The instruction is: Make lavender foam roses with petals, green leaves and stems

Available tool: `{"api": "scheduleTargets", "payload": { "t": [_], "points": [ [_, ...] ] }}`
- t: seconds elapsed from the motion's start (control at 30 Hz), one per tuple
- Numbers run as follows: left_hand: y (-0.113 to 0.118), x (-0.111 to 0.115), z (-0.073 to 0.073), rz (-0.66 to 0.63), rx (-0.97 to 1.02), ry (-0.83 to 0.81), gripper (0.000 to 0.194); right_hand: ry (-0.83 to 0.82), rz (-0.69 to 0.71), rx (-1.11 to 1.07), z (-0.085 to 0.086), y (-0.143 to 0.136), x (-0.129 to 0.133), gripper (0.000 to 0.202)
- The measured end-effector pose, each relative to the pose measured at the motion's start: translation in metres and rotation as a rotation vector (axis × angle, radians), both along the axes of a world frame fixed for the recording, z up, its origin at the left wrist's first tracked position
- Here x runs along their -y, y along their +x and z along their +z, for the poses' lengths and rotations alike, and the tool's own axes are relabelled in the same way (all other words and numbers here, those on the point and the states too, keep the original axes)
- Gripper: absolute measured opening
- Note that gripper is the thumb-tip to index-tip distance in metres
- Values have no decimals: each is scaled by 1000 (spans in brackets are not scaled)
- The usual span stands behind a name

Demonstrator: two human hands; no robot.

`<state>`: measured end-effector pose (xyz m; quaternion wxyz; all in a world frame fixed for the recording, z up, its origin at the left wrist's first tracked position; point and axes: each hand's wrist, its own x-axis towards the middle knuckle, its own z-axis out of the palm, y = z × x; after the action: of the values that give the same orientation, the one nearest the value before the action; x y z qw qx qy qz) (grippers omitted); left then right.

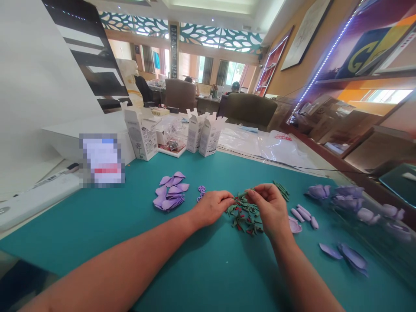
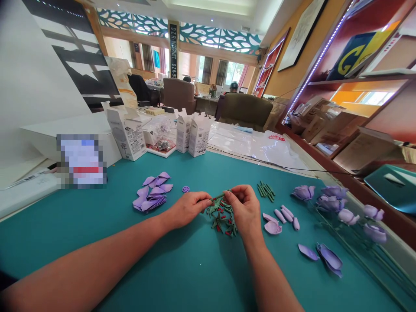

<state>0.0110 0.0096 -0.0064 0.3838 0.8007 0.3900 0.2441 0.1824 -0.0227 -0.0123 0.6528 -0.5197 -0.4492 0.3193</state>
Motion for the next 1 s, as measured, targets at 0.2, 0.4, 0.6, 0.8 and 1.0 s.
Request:
{"api": "scheduleTargets", "payload": {
  "t": [0.2,0.4,0.6,0.8,1.0],
  "points": [
    [1,0,-3,-15,29,-18,31,2,-6,17,-1,-1,0,33],
    [0,3,0,-25,47,-51,27,3,-21,53,-2,-1,1,31],
    [1,5,2,-10,35,-24,28,31,-29,65,1,-5,3,32],
    [2,6,4,7,-41,35,31,33,-55,125,0,-4,3,30],
    [2,6,0,31,-46,82,29,31,-82,146,-2,-4,3,31]
  ]
}}
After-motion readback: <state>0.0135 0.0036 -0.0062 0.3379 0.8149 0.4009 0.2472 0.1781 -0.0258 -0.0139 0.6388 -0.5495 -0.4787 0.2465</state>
